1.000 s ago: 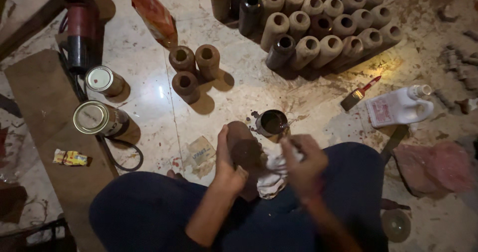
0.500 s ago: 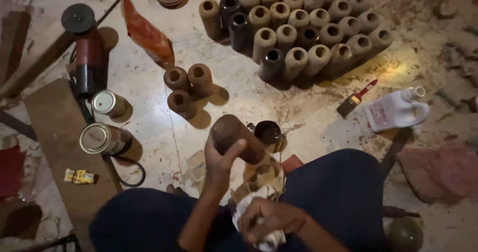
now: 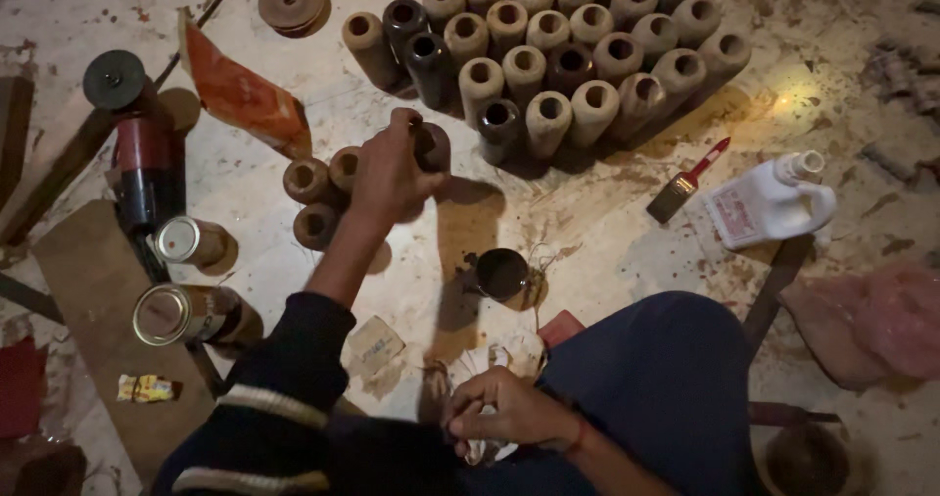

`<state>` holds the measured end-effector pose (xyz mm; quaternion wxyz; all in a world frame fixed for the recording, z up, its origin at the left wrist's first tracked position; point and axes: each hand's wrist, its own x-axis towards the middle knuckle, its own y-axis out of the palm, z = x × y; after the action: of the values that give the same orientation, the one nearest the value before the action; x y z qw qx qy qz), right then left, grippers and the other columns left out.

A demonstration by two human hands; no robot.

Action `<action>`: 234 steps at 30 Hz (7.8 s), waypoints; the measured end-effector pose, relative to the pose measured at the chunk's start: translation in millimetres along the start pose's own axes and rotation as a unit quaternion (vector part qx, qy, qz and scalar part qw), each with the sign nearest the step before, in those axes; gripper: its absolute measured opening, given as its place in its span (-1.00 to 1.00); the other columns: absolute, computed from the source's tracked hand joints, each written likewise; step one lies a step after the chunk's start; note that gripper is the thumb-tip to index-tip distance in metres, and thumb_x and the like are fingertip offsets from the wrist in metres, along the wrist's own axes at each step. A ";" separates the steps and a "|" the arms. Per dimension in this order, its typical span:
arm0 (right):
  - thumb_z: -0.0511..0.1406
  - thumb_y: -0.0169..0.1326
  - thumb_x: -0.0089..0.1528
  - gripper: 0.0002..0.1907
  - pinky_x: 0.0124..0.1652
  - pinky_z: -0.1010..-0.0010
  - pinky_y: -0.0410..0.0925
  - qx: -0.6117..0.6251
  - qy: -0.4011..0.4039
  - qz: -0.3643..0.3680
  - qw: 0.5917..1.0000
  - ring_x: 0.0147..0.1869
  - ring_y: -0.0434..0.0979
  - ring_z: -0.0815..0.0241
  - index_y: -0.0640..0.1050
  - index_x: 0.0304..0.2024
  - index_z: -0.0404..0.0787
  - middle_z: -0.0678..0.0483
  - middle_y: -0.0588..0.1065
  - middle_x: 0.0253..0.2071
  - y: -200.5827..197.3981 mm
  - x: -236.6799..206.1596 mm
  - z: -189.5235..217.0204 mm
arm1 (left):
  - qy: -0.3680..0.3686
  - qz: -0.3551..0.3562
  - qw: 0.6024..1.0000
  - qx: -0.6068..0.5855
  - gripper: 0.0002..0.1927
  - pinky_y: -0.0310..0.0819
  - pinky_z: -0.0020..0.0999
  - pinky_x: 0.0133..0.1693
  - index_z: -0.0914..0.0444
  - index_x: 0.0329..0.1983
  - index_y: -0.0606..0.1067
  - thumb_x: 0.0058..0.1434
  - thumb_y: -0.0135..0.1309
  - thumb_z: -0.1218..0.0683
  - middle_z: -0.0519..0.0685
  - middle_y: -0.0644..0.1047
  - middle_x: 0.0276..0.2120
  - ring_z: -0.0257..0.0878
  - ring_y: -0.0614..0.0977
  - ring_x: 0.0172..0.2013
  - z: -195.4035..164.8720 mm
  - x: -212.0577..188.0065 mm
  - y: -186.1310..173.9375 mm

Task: The person sits on the floor and applies a dark stain to small cylindrical wooden objects using a white cloth. They dip the cloth into a small container of stain and rub it onto each piece, then place the finished items on the floor.

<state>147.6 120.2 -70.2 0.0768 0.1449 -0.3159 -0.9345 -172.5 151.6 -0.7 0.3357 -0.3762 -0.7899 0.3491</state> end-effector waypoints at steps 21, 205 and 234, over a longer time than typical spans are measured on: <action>-0.28 0.20 0.33 -0.77 -0.25 0.51 0.47 -0.027 -0.012 -0.060 0.998 -0.29 0.62 0.34 0.60 -0.16 -0.38 0.06 0.61 -0.33 2.5 1.1 9.5 | -0.013 0.041 0.954 0.298 -0.31 0.20 0.33 0.12 0.30 0.01 0.45 -0.08 0.27 -0.21 0.25 0.57 -0.15 0.23 0.59 -0.08 46.1 -18.2 -22.6; -0.47 0.25 0.19 -0.89 -0.20 0.43 0.49 -0.531 -0.349 -0.494 0.594 -0.22 0.66 0.13 0.65 -0.22 -0.35 -0.06 0.61 -0.26 61.1 31.5 106.5 | -0.432 -0.156 0.495 -0.738 -0.44 0.57 -0.27 -0.18 0.25 0.09 0.41 0.23 0.04 -0.24 0.06 0.50 -0.18 -0.14 0.60 -0.19 -82.7 -168.4 31.0; -0.46 0.25 0.19 -0.90 -0.19 0.39 0.46 -0.467 -0.289 -0.544 0.634 -0.23 0.66 0.11 0.65 -0.24 -0.37 -0.06 0.62 -0.29 58.7 19.0 115.0 | -0.432 -0.132 0.464 -0.762 -0.38 0.61 -0.19 -0.20 0.29 0.09 0.38 0.18 0.07 -0.25 0.13 0.49 -0.18 -0.06 0.61 -0.20 -84.4 -167.4 27.6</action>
<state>95.9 134.8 48.8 -0.4833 -0.0421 0.2928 -0.8240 -13.4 51.2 -22.9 -0.4262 -0.1748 -0.8271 -0.3221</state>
